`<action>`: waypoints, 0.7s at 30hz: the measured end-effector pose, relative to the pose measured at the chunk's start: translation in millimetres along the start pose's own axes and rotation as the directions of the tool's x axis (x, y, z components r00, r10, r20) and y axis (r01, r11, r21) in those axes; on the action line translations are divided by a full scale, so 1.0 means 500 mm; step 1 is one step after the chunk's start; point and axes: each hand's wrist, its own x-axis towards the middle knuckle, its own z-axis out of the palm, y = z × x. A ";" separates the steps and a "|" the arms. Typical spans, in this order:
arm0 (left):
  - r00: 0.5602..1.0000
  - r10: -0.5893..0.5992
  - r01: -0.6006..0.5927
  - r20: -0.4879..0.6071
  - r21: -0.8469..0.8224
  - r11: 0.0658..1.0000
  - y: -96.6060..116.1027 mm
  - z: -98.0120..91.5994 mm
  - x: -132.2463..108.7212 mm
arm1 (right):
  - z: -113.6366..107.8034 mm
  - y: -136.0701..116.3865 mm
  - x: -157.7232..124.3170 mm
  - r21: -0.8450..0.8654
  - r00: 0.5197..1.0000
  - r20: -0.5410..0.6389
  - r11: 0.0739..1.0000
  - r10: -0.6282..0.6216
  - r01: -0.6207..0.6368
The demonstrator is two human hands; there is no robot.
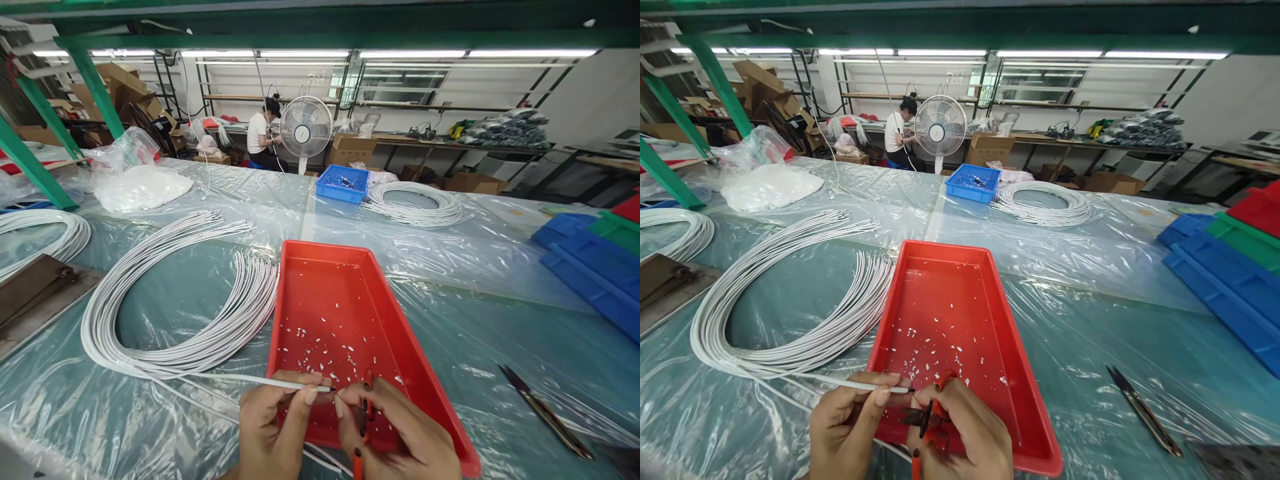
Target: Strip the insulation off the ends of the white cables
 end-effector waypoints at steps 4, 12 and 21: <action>1.000 -0.017 0.017 -0.015 -0.003 1.000 0.001 0.005 -0.003 | 0.000 -0.001 0.002 0.010 1.000 -0.017 1.000 -0.026 0.026; 1.000 -0.029 0.029 0.000 0.032 0.999 -0.001 0.005 -0.008 | -0.008 0.012 0.002 -0.042 0.982 0.063 0.983 -0.178 0.181; 0.991 0.125 -0.124 0.056 -0.020 0.992 -0.005 0.001 -0.009 | 0.006 0.006 0.007 -0.153 0.980 -0.003 0.969 -0.199 0.196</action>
